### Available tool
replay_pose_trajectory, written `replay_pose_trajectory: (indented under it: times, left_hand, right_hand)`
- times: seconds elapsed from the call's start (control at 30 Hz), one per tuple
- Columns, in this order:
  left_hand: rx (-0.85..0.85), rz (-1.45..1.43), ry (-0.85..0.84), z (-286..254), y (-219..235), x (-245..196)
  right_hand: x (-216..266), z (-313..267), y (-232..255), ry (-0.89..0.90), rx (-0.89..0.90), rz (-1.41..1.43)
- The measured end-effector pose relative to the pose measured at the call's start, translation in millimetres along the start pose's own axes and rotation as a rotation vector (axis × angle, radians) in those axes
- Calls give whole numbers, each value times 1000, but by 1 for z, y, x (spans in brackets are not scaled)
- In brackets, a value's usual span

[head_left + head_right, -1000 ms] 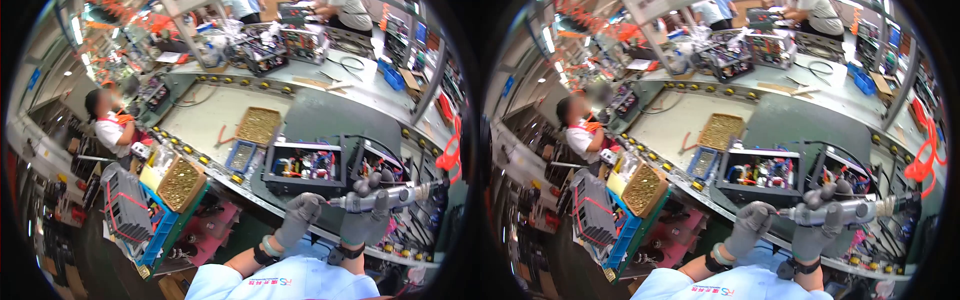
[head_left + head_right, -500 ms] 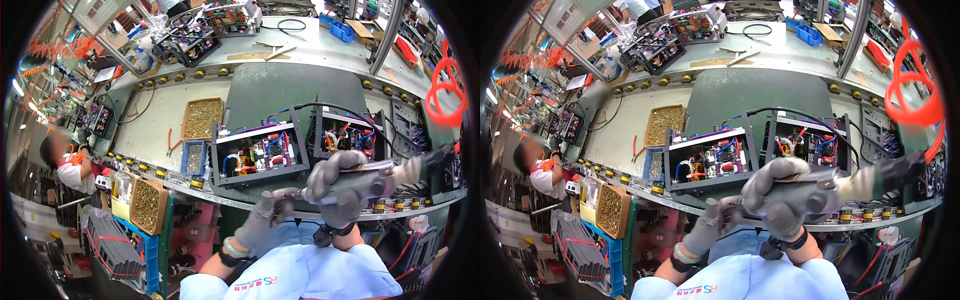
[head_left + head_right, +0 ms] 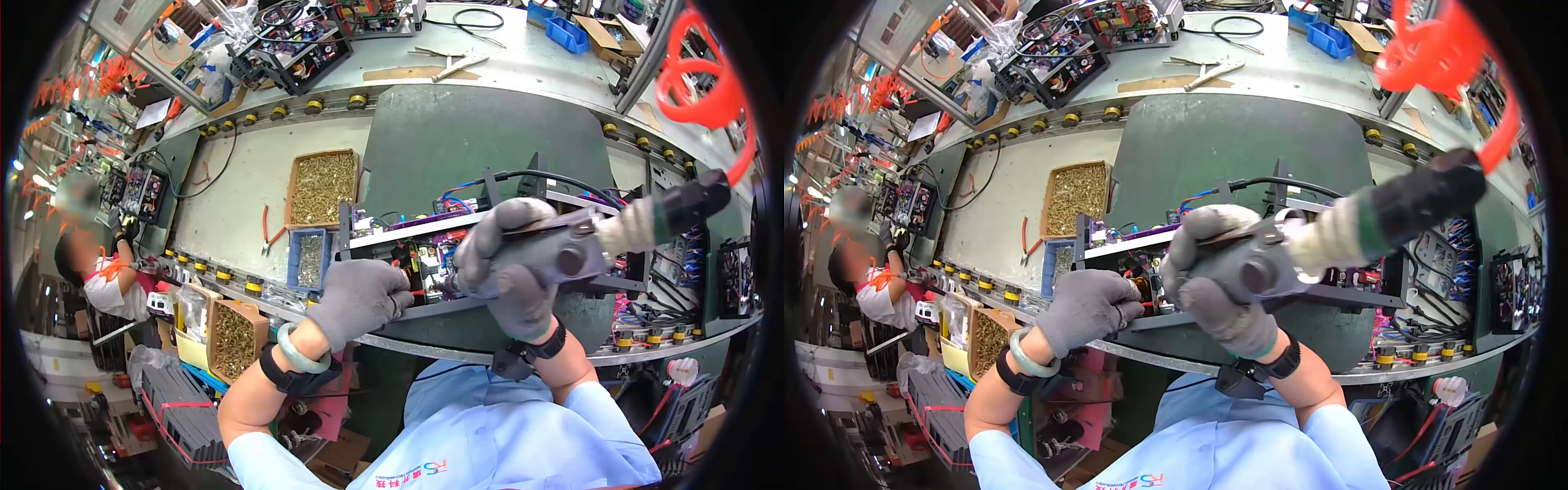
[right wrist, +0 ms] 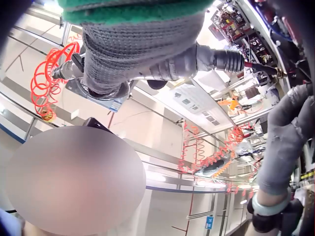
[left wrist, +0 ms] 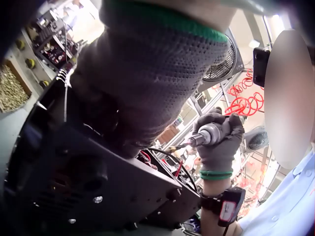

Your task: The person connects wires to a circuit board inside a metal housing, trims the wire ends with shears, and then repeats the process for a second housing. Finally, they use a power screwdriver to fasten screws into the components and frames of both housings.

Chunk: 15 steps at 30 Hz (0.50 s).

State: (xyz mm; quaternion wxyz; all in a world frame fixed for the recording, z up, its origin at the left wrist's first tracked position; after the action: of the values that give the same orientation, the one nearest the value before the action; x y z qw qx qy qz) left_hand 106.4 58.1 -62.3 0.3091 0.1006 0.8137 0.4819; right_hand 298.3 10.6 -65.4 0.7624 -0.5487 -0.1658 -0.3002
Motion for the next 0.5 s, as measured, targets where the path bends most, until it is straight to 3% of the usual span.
replay_pose_trajectory:
  times: [0.07, 0.17, 0.33, 0.4, 0.43, 0.5]
  left_hand:
    - [-48, 18, -27, -1, -3, 2]
    - [-76, 50, -47, -2, -4, 3]
    - [-94, 29, -102, 2, -5, 7]
    - [28, 118, -60, 2, 0, 2]
    - [26, 117, -59, 2, -4, 4]
    - [-97, 181, -144, 6, -15, 14]
  right_hand:
    - [-12, -3, 7, -37, 46, -50]
    - [-23, -11, 5, -163, -36, -222]
    - [-29, -19, 5, -120, 5, -327]
    - [-30, -15, 2, -104, 203, -479]
    - [-30, -9, 0, -105, 205, -479]
    - [-29, 13, -13, -57, 288, -740]
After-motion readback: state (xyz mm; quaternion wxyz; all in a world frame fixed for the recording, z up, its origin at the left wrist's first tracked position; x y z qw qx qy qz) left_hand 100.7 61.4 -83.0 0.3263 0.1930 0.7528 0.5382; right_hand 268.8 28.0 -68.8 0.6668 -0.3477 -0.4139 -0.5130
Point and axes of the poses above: each hand's wrist, its own z-axis towards the middle knuckle, its own y-axis out of the back of the hand, x = y × z, the point moved 2 cm from there along z, towards the middle knuckle, and after that the axes turned 4 degrees about -z, right-handed, at the moved point
